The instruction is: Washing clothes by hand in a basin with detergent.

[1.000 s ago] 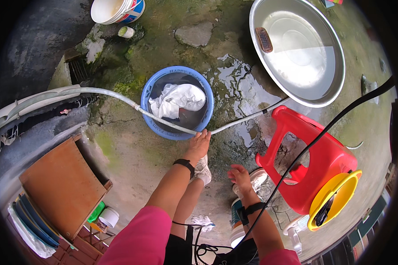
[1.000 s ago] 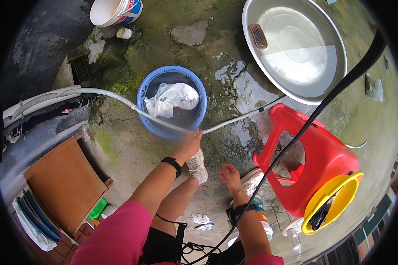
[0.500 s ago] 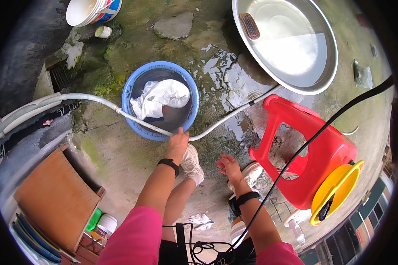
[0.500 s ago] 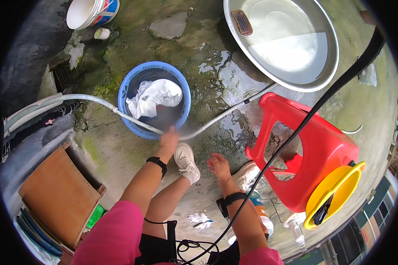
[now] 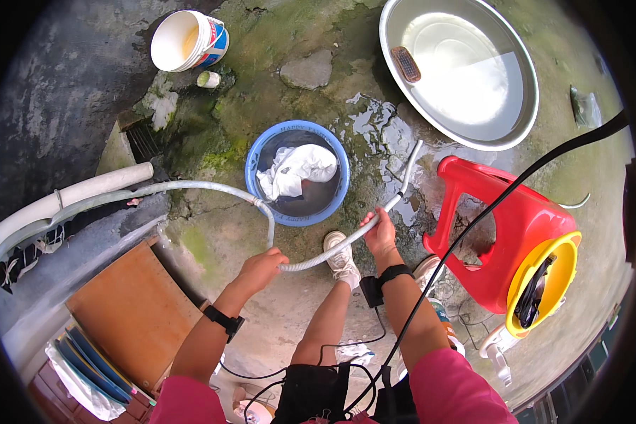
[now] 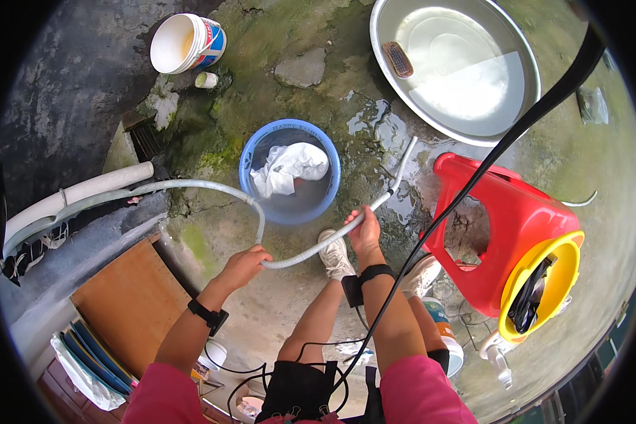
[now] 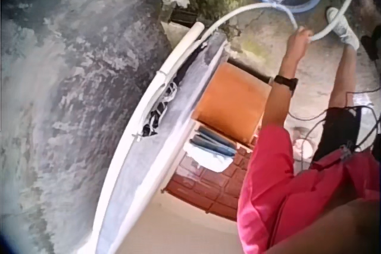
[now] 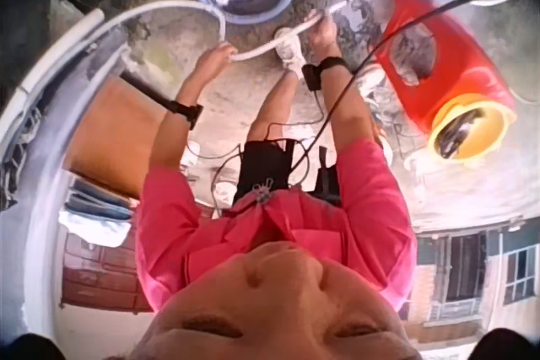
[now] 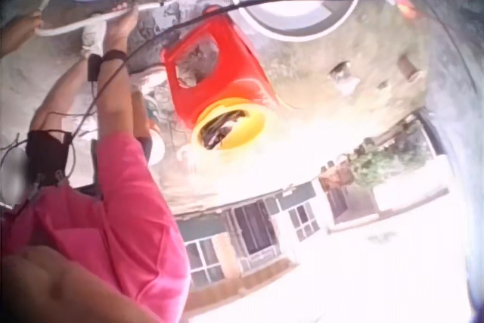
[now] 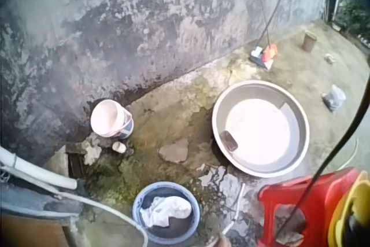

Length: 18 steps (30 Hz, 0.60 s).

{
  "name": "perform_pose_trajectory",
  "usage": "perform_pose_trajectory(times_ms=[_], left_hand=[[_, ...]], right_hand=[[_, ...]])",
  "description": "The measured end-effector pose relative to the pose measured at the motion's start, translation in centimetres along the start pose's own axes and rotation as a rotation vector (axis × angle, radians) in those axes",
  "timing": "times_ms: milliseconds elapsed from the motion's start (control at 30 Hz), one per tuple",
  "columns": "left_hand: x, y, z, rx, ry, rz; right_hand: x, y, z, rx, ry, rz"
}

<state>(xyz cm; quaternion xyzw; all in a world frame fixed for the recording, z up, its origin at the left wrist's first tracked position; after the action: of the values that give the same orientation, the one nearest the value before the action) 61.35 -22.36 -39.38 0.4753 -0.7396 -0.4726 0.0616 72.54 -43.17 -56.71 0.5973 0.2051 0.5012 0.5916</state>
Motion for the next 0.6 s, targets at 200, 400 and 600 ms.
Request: perform_pose_trajectory(times_ms=[200,400,600], left_hand=[[-0.4,-3.5,2.2,-0.043,0.277,-0.285],[-1.3,-13.0,-8.9,-0.242,0.836,-0.138],[-2.8,-11.1,-10.7,-0.087,0.796,-0.241]], right_hand=[[4.2,7.9,-2.1,-0.024,0.265,0.212],[6.2,11.7,-6.0,-0.226,0.888,0.308],[7.3,11.5,-3.7,0.054,0.609,0.328]])
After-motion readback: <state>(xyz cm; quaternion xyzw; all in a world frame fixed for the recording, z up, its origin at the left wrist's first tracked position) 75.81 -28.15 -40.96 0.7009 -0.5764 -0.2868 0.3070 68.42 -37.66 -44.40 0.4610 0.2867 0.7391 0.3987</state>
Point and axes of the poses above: each hand's wrist, its own y-axis away from the middle knuckle, its own x-axis out of the palm, z = x × y, the point moved 8 cm from there along -y, towards the middle knuckle, and after that the axes turned 2 degrees about y, right-handed, at the moved point
